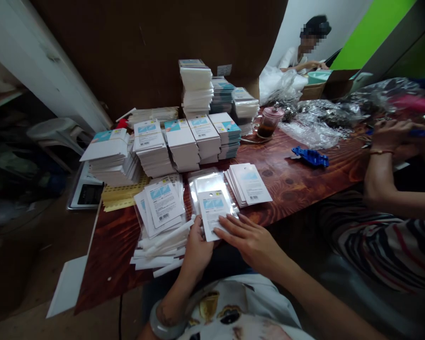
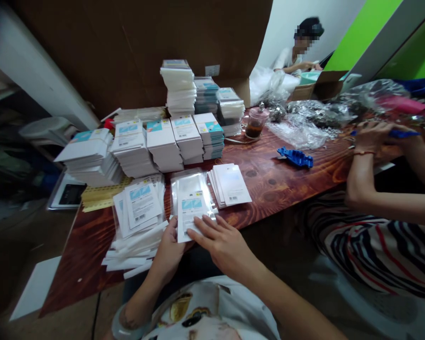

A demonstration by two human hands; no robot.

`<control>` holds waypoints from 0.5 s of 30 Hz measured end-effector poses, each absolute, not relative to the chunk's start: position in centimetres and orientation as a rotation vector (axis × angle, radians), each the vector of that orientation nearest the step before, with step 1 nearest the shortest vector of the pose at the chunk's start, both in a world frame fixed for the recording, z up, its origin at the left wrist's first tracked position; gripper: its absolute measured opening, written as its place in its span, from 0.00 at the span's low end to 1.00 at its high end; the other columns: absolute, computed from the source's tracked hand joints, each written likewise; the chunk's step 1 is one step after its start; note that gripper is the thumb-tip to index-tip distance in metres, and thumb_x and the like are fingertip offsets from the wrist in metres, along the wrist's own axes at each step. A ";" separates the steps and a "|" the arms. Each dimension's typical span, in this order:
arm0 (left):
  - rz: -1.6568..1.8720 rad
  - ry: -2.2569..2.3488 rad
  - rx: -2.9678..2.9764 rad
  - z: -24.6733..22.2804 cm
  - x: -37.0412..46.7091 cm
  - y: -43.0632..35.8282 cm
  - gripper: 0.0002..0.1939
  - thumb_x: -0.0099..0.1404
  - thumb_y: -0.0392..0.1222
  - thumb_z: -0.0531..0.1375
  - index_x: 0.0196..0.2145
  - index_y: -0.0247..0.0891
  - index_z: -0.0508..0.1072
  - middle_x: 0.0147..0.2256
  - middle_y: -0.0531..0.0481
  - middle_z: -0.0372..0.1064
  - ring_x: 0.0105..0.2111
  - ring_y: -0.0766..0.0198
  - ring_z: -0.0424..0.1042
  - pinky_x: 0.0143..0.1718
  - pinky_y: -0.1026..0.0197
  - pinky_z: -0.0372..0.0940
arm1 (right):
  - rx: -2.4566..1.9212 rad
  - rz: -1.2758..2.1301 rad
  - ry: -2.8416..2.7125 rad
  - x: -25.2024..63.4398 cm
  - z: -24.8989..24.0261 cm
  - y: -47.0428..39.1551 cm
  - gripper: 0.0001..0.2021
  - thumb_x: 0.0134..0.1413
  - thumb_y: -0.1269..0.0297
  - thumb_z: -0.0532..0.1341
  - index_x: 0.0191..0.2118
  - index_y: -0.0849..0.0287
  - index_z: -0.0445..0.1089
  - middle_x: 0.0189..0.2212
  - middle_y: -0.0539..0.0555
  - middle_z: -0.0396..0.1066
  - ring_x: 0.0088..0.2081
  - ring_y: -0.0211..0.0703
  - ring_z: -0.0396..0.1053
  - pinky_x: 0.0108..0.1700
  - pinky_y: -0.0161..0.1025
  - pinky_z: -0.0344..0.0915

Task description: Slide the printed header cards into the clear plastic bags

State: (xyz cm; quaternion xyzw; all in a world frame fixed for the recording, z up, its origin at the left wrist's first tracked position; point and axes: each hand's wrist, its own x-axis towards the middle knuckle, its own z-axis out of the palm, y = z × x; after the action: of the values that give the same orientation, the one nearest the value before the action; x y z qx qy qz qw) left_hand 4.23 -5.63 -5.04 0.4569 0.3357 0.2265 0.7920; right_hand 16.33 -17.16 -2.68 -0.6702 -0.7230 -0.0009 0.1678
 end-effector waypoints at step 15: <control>0.496 0.844 0.857 -4.1 4.3 -5.9 0.26 0.54 0.38 0.65 0.50 0.47 0.67 0.53 0.49 0.66 0.52 0.56 0.67 0.45 0.57 0.70 | -1.654 0.659 -1.808 20.4 -1.8 -11.6 0.15 0.53 0.69 0.63 0.48 0.53 0.71 0.55 0.58 0.64 0.57 0.50 0.61 0.62 0.56 0.47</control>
State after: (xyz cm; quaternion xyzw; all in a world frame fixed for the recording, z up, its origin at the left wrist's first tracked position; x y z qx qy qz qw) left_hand 4.27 -5.93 -4.11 0.3989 0.3927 0.2308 0.7959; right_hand 20.40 -11.60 -1.78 -0.6222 -0.6803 0.2479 0.2976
